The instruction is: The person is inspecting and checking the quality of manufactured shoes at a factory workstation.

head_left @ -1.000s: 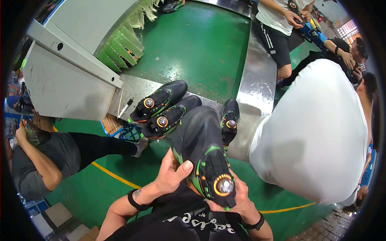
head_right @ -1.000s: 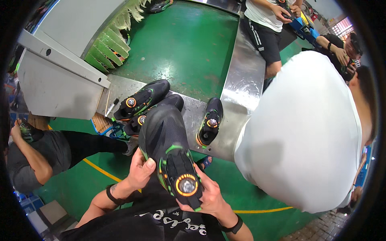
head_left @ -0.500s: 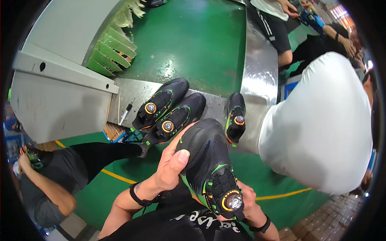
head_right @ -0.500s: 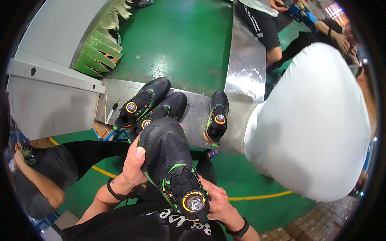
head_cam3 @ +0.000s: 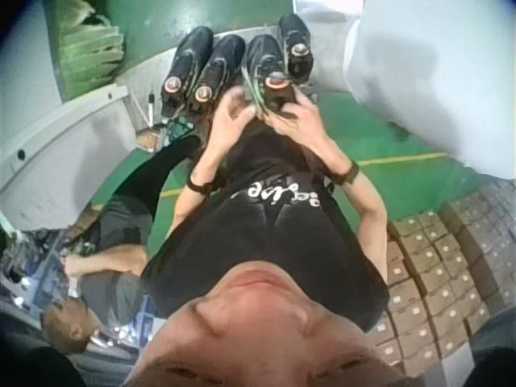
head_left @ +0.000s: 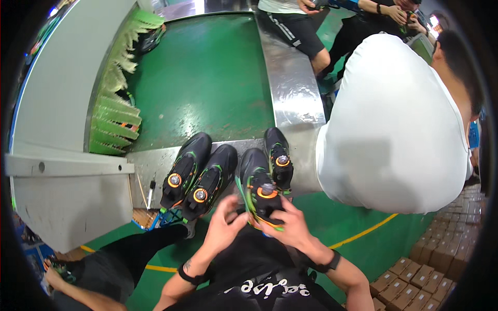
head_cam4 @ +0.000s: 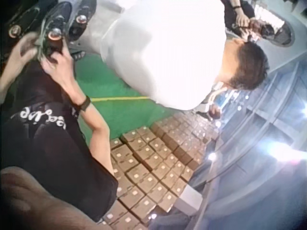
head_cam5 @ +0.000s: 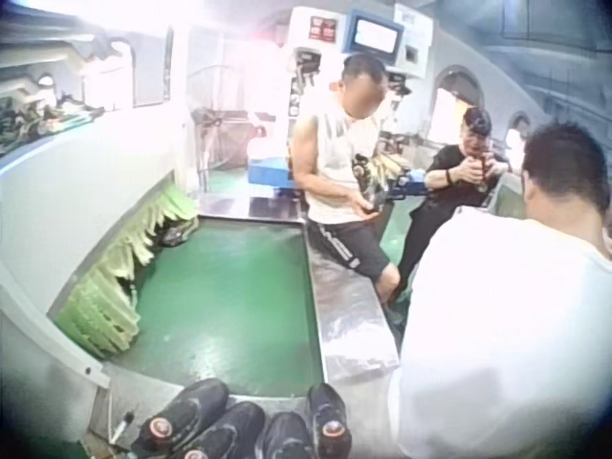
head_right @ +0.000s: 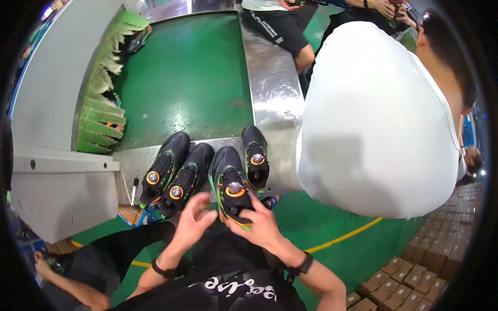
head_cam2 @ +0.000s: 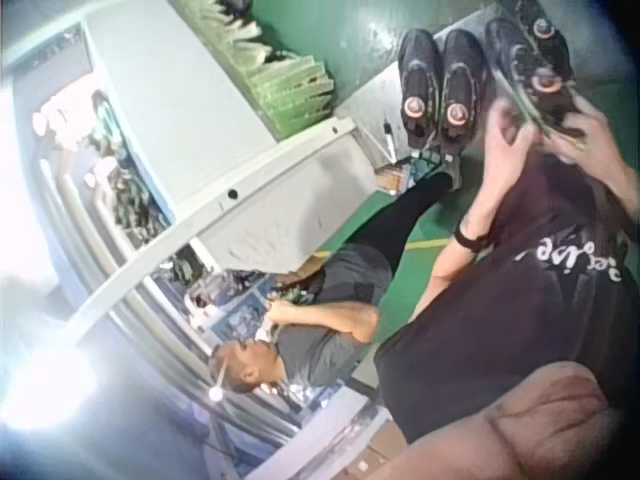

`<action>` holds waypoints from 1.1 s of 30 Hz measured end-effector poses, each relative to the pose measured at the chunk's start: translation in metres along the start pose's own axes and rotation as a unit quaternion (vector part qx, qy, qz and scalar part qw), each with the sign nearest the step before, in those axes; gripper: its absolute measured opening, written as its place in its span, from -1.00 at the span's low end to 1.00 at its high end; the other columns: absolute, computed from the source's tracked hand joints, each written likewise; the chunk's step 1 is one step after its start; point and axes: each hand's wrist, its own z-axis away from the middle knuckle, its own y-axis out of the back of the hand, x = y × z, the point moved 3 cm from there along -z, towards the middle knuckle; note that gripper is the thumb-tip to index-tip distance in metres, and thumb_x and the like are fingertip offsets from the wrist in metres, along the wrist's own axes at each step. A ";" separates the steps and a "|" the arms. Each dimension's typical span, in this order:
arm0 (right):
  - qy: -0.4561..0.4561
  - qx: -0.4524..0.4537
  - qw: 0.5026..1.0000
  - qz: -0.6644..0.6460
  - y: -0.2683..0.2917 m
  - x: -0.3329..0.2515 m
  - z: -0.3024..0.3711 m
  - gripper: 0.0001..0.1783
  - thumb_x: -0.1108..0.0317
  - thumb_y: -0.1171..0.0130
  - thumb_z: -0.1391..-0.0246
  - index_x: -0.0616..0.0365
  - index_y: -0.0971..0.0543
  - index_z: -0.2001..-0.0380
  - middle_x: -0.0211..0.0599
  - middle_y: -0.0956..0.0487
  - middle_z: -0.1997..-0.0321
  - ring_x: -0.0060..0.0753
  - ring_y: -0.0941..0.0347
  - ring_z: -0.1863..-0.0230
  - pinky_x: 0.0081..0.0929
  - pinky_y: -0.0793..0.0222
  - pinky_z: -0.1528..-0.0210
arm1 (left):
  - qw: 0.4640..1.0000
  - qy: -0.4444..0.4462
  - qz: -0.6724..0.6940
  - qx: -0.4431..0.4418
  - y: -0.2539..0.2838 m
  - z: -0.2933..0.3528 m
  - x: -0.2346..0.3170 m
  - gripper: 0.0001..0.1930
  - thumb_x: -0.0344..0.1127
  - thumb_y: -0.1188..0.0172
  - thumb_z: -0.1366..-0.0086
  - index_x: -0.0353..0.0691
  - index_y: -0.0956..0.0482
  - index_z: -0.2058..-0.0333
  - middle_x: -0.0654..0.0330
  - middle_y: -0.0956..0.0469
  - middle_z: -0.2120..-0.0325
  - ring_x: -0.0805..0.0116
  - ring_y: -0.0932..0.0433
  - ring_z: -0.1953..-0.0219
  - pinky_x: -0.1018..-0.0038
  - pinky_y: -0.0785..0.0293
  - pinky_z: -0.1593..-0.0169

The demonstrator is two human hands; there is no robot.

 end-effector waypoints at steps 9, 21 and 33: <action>-0.134 -0.020 0.989 0.055 -0.036 0.065 0.004 -0.50 0.24 -0.29 0.05 0.16 -0.49 0.01 0.04 -0.43 -0.15 0.09 -0.44 -0.09 -0.16 -0.40 -0.10 | 0.990 0.043 -0.114 -0.065 -0.011 -0.013 -0.066 -0.42 -0.33 -0.26 -0.22 -0.42 -0.29 -0.15 -0.05 -0.40 -0.11 0.12 -0.48 -0.10 0.32 -0.48 -0.09; -0.157 0.126 0.979 0.044 -0.016 0.133 -0.090 -0.05 0.29 -0.37 0.25 0.17 -0.16 -0.25 0.22 -0.26 -0.24 0.23 -0.28 -0.20 -0.10 -0.28 -0.21 | 0.798 -0.217 -0.472 0.304 -0.021 0.009 -0.037 -0.18 -0.41 -0.41 0.06 -0.36 -0.17 -0.17 -0.15 -0.24 -0.12 -0.14 -0.26 -0.18 0.13 -0.22 -0.21; 0.236 0.028 0.971 -0.028 0.097 -0.005 0.059 -0.22 0.43 -0.47 0.35 0.22 -0.41 -0.07 0.19 -0.36 -0.21 0.15 -0.39 -0.19 -0.19 -0.38 -0.18 | 0.952 -0.285 0.097 0.060 -0.031 0.022 0.035 -0.01 -0.04 -0.28 -0.20 -0.26 0.20 -0.37 -0.14 -0.06 -0.31 0.07 -0.10 -0.34 0.19 -0.06 -0.34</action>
